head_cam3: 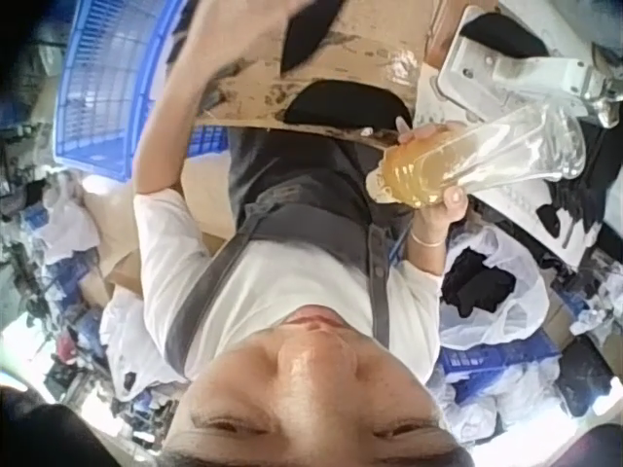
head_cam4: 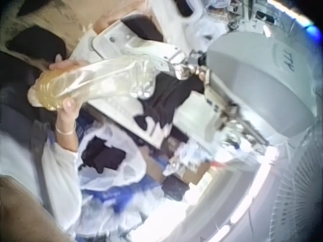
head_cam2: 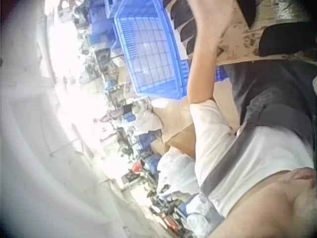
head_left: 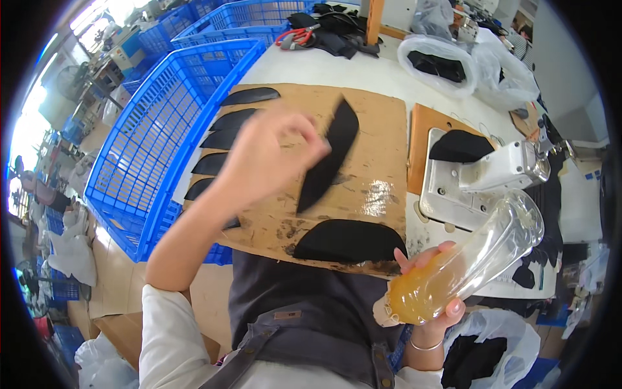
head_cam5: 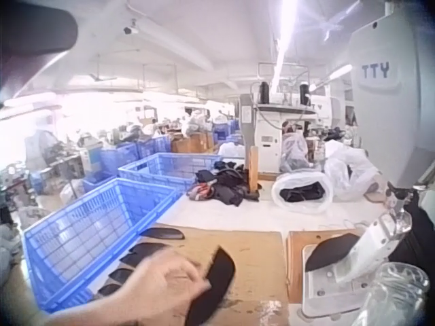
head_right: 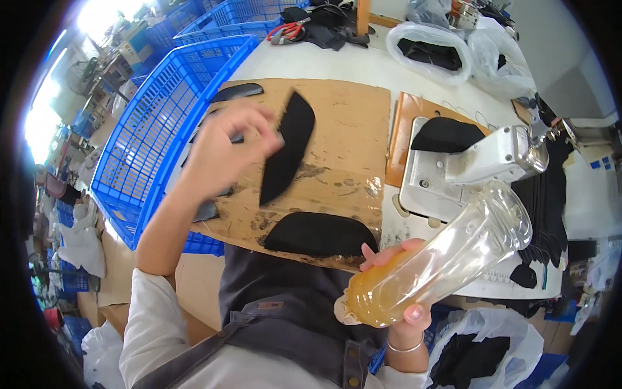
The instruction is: Apply adhesive to shoe components and arrange them on a workspace.
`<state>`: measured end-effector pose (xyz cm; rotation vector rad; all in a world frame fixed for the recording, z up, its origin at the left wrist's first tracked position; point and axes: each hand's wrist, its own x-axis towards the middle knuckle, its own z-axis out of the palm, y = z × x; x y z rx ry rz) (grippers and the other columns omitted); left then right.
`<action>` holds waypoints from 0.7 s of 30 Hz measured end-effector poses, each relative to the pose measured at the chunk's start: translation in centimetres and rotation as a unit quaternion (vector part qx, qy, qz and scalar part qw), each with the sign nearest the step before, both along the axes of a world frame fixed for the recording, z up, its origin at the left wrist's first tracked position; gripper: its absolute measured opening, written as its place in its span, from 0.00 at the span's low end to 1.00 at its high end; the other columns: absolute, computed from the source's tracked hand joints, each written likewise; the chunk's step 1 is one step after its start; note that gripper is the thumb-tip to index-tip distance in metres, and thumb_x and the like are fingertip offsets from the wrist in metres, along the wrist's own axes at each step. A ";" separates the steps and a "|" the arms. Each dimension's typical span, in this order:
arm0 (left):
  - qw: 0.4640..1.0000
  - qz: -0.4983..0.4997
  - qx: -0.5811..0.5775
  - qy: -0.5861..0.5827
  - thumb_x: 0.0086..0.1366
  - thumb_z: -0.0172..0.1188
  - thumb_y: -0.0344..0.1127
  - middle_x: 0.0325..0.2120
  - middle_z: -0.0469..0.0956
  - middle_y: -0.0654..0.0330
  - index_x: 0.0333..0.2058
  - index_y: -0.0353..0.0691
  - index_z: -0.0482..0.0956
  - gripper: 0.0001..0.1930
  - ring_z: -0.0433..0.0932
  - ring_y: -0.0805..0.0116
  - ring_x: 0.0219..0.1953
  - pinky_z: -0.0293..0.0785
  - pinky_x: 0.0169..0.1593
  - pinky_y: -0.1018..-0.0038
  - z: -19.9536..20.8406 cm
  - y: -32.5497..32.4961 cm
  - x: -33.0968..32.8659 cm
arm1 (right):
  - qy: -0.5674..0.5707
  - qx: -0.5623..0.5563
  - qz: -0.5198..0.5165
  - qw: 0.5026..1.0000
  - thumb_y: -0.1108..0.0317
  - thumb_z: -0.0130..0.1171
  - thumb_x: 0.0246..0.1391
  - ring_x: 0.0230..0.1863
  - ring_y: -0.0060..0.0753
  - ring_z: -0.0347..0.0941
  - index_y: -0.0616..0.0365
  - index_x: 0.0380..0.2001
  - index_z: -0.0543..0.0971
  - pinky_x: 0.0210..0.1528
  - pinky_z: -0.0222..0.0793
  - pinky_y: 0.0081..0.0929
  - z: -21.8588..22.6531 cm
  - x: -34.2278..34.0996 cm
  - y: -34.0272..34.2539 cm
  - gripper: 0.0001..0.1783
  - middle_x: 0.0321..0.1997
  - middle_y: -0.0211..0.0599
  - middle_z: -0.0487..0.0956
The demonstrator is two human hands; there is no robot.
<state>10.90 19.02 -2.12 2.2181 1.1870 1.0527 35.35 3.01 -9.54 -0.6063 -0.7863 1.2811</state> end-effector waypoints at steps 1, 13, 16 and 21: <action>0.997 0.064 0.041 0.001 0.51 0.65 0.32 0.36 0.75 0.58 0.23 0.38 0.75 0.07 0.74 0.68 0.40 0.68 0.45 0.73 0.1 1.9 -0.8 | -0.007 0.000 0.003 1.000 0.46 0.62 0.37 0.38 0.46 0.70 0.58 0.55 0.59 0.59 0.58 0.56 0.0 0.1 0.1 0.44 0.38 0.44 0.69; 0.898 0.080 0.342 0.265 0.50 0.55 0.31 0.27 0.72 0.59 0.26 0.40 0.72 0.04 0.73 0.60 0.35 0.68 0.40 0.66 -10.6 14.4 1.6 | -0.022 0.023 0.006 0.999 0.44 0.60 0.40 0.38 0.42 0.70 0.58 0.56 0.58 0.58 0.60 0.56 0.8 0.0 -0.8 0.44 0.38 0.43 0.68; 0.905 0.061 0.342 0.244 0.51 0.54 0.30 0.30 0.72 0.60 0.28 0.40 0.72 0.04 0.73 0.60 0.39 0.68 0.42 0.66 -10.5 14.3 1.9 | -0.030 0.035 -0.004 0.999 0.42 0.59 0.42 0.38 0.41 0.70 0.59 0.56 0.58 0.58 0.61 0.56 0.8 0.2 -0.6 0.45 0.38 0.42 0.67; 0.906 0.060 0.309 0.281 0.51 0.54 0.30 0.33 0.72 0.60 0.32 0.40 0.71 0.07 0.72 0.61 0.40 0.68 0.43 0.66 -10.3 14.4 1.5 | -0.041 0.051 -0.007 0.998 0.40 0.56 0.44 0.39 0.40 0.69 0.59 0.58 0.57 0.57 0.61 0.56 0.7 -0.1 -0.4 0.45 0.39 0.41 0.67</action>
